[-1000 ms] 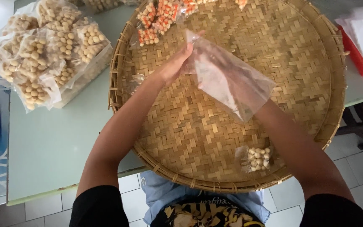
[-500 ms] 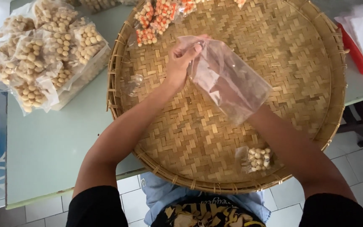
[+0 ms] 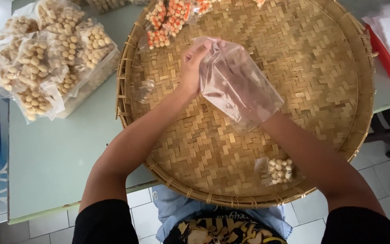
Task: Packing loose snacks into small plastic bags and then placing those into larger bags on a production table.
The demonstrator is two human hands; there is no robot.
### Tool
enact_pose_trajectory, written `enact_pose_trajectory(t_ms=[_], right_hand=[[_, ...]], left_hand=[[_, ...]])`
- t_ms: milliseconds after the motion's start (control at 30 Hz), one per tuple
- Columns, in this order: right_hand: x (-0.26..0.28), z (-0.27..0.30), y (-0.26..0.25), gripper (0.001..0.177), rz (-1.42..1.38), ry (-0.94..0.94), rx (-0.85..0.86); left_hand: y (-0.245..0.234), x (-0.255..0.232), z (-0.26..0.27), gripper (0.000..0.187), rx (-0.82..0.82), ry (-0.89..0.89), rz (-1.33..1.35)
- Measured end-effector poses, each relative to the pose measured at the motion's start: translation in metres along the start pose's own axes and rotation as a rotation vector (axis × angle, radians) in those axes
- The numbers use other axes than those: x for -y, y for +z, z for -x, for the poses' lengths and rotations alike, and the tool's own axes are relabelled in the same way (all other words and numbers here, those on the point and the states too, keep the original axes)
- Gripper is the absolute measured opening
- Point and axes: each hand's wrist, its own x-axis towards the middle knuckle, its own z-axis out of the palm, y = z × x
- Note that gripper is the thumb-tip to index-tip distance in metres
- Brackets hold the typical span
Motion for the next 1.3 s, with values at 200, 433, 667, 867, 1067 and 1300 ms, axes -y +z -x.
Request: enact_pose_trajectory(t_ms=[200,433,667,867,1067,1300], right_hand=[[-0.023,0.014,0.038,0.040,0.051,-0.004,-0.021],[0.065,-0.029,-0.131,0.119,0.157,-0.014,0.403],[0.057,-0.024,-0.107,0.126,0.212,-0.087,0.357],[0.070,-0.035,-0.129,0.068,-0.701,-0.212,0.073],[0.074,-0.010,-0.187,0.061,0.128,-0.617,0.509],[0.090,0.052,-0.250,0.046,-0.327,-0.076,0.813]], left_hand=[[0.012,-0.014,0.004,0.035,-0.175,0.176,-0.311],[-0.019,-0.007,-0.012,0.039,-0.229,0.190,-0.269],[-0.034,-0.013,-0.021,0.036,-0.270,0.105,-0.180],[-0.036,-0.030,-0.024,0.027,-0.512,-0.048,-0.455],[-0.024,-0.087,-0.028,0.040,-0.577,-0.189,-0.430],[-0.060,-0.067,-0.035,0.037,-0.374,-0.083,-0.156]])
